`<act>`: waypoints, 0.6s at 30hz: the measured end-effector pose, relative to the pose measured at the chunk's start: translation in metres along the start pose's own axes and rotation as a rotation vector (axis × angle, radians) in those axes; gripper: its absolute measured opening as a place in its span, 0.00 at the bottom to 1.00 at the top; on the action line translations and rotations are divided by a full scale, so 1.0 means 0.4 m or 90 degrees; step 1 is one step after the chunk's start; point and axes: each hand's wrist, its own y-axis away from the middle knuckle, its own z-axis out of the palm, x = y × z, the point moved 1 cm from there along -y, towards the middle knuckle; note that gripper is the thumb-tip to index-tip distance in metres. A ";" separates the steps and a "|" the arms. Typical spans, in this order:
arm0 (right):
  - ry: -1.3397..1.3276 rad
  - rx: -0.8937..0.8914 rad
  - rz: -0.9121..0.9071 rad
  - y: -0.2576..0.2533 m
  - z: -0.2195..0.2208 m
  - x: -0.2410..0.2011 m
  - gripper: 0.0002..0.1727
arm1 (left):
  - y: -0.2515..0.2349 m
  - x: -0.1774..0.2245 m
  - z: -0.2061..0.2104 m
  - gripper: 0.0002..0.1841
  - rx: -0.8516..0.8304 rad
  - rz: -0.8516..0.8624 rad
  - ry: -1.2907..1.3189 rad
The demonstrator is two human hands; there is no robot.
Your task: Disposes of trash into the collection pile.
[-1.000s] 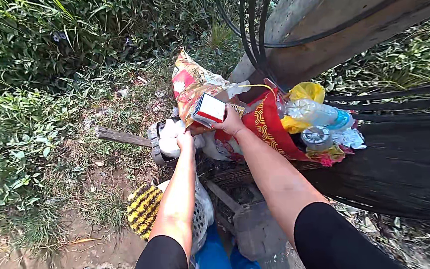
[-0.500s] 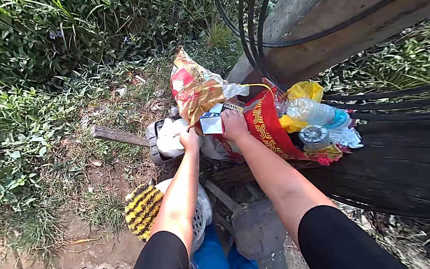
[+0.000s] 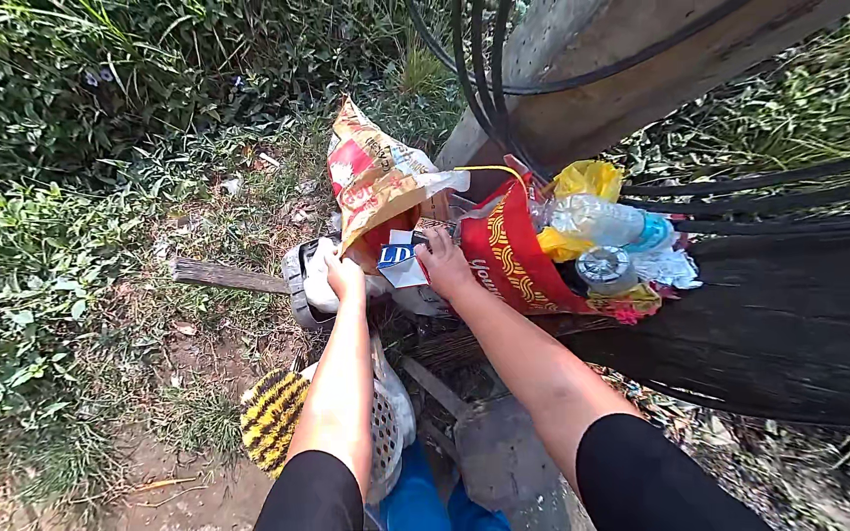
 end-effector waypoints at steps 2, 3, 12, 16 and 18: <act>0.004 -0.035 0.039 -0.014 -0.009 -0.020 0.30 | 0.013 -0.001 -0.011 0.22 -0.024 0.157 -0.123; -0.015 -0.045 0.068 -0.024 -0.021 -0.033 0.31 | 0.026 -0.007 -0.011 0.20 -0.034 0.225 -0.160; -0.445 0.036 0.492 -0.068 -0.048 -0.136 0.53 | 0.124 -0.052 0.042 0.13 -0.070 0.264 -0.201; -0.506 -0.038 0.465 -0.017 0.016 -0.093 0.55 | 0.141 -0.018 0.055 0.14 -0.114 0.218 -0.227; -0.446 0.027 0.567 0.004 0.008 -0.062 0.51 | 0.147 -0.021 0.053 0.15 -0.116 0.211 -0.212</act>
